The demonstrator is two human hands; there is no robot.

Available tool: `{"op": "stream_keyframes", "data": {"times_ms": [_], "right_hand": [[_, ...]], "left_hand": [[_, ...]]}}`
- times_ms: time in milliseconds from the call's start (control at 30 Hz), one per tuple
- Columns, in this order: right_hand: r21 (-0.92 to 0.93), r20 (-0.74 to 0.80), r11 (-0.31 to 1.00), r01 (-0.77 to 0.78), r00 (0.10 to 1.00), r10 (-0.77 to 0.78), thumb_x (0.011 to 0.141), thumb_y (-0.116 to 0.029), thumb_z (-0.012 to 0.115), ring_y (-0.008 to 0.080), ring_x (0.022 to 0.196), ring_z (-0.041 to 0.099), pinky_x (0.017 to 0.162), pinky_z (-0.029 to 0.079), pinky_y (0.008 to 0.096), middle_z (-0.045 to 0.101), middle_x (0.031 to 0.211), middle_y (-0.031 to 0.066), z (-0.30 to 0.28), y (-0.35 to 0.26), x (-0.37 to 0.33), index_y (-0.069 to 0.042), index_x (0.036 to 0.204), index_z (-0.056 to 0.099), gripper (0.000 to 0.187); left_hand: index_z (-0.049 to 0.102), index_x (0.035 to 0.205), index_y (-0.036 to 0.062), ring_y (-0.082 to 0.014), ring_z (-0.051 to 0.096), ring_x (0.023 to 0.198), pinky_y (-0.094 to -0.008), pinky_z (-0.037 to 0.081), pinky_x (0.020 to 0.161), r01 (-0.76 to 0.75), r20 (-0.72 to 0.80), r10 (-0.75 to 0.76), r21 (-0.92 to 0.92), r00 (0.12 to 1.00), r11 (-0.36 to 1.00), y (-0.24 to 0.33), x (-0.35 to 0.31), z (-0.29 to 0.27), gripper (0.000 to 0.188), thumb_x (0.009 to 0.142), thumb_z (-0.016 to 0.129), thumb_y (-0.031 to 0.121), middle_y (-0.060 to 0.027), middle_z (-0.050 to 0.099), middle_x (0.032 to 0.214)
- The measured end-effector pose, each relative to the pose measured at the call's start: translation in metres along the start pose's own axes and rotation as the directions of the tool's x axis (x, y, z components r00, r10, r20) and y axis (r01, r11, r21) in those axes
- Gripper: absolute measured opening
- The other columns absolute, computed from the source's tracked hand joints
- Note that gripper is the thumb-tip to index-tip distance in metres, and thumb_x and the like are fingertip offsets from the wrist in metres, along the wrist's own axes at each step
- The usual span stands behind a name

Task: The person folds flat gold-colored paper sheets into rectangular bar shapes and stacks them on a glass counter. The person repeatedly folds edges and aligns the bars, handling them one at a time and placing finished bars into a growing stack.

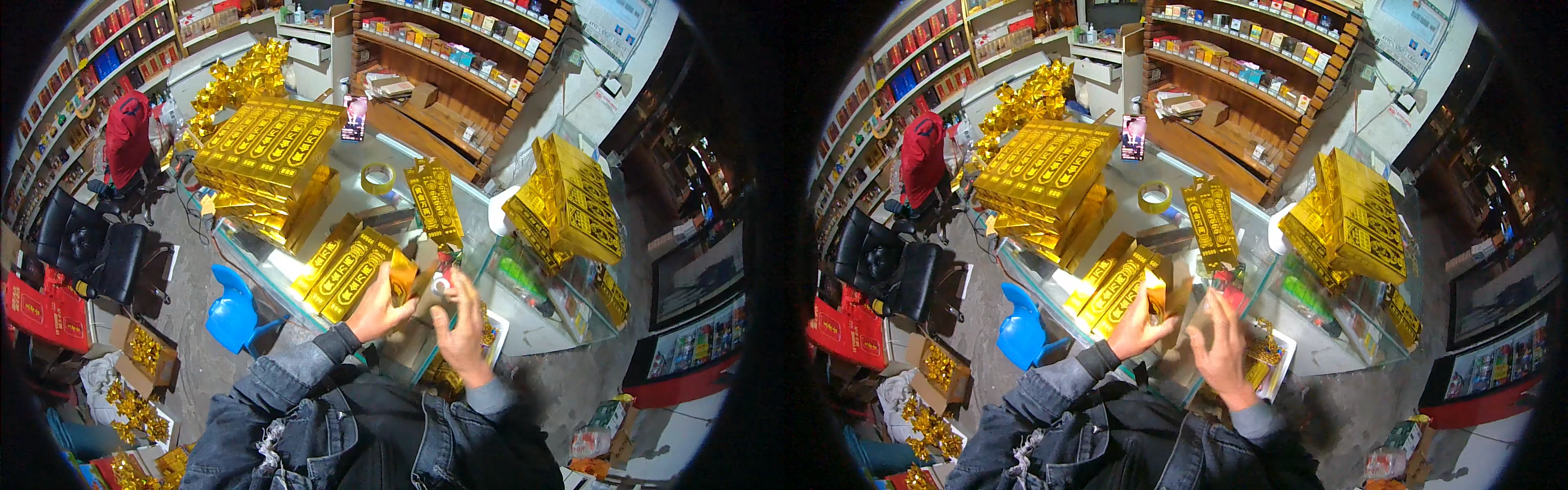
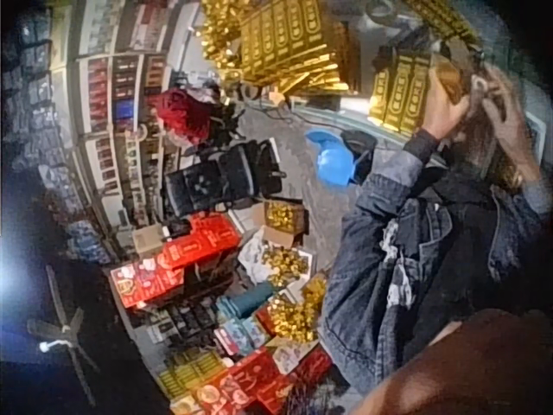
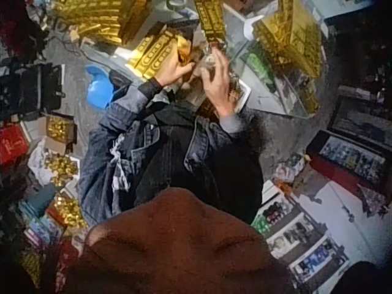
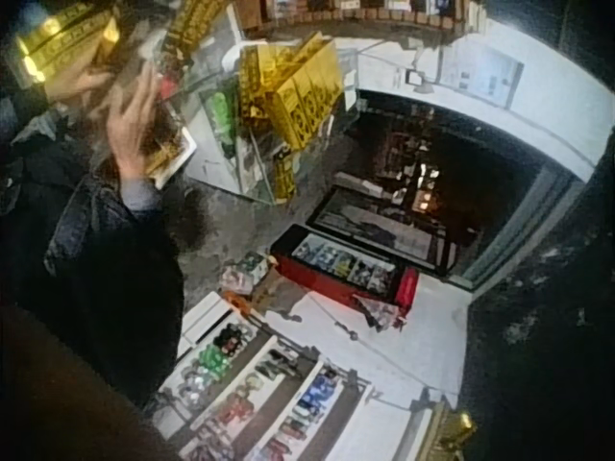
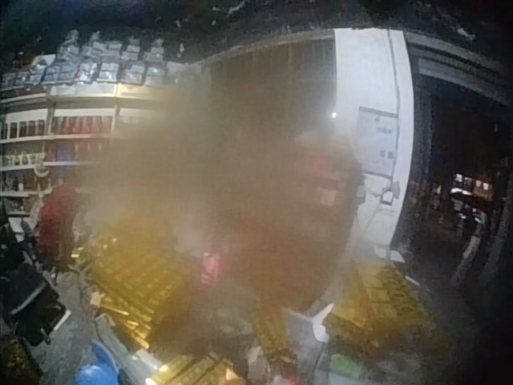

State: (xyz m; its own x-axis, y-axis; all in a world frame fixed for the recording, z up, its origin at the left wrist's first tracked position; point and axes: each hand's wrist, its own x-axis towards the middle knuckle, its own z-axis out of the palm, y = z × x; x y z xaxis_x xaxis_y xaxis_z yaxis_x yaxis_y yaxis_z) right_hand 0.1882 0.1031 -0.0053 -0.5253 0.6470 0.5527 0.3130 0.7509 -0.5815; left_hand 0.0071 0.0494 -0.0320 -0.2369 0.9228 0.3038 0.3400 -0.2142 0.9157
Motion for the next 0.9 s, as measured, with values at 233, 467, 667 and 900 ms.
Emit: {"op": "stream_keyframes", "data": {"times_ms": [233, 467, 667, 900], "right_hand": [[-0.052, 0.166, 0.967, 0.248, 0.957, -0.237, 0.080, 0.000, 0.070, 0.0351, 0.107, 0.058, 0.089, 0.051, 0.0434, 0.057, 0.127, 0.0142, -0.051, -0.028, 0.043, -0.003, 0.105, 0.064, 0.026], [-0.123, 0.256, 0.926, 0.357, 0.913, -0.318, 0.074, -0.003, 0.073, 0.0284, 0.102, 0.060, 0.084, 0.052, 0.0389, 0.061, 0.121, 0.0088, -0.061, -0.040, 0.038, -0.005, 0.099, 0.066, 0.026], [-0.077, 0.218, 0.942, 0.326, 0.928, -0.303, 0.079, -0.004, 0.073, 0.0297, 0.092, 0.064, 0.079, 0.054, 0.0382, 0.066, 0.108, 0.0100, -0.056, -0.037, 0.037, -0.003, 0.097, 0.066, 0.020], [-0.068, 0.095, 0.954, 0.291, 0.954, -0.284, 0.080, -0.006, 0.073, 0.0292, 0.090, 0.066, 0.077, 0.055, 0.0382, 0.065, 0.114, 0.0110, -0.032, -0.041, 0.034, -0.004, 0.097, 0.067, 0.018]], "left_hand": [[0.024, 0.149, -0.0018, -0.0404, 0.048, 0.115, -0.0407, 0.039, 0.104, -0.227, 0.152, 0.197, 0.220, 0.969, 0.949, 0.003, -0.013, -0.001, 0.089, 0.080, 0.077, 0.017, -0.0241, 0.041, 0.127], [0.036, 0.150, 0.0122, -0.0377, 0.058, 0.111, -0.0398, 0.053, 0.091, -0.414, -0.024, 0.437, 0.276, 0.899, 0.867, 0.014, -0.026, 0.001, 0.081, 0.081, 0.080, 0.012, -0.0207, 0.049, 0.129], [0.063, 0.128, 0.0231, -0.0333, 0.061, 0.108, -0.0385, 0.055, 0.088, -0.346, 0.037, 0.351, 0.285, 0.936, 0.894, 0.023, -0.028, -0.009, 0.050, 0.081, 0.080, 0.016, -0.0167, 0.050, 0.128], [0.062, 0.114, 0.0040, -0.0360, 0.059, 0.118, -0.0417, 0.049, 0.099, -0.412, -0.039, 0.427, 0.202, 0.903, 0.889, 0.038, -0.017, -0.015, 0.035, 0.083, 0.077, 0.012, -0.0198, 0.054, 0.134]]}}
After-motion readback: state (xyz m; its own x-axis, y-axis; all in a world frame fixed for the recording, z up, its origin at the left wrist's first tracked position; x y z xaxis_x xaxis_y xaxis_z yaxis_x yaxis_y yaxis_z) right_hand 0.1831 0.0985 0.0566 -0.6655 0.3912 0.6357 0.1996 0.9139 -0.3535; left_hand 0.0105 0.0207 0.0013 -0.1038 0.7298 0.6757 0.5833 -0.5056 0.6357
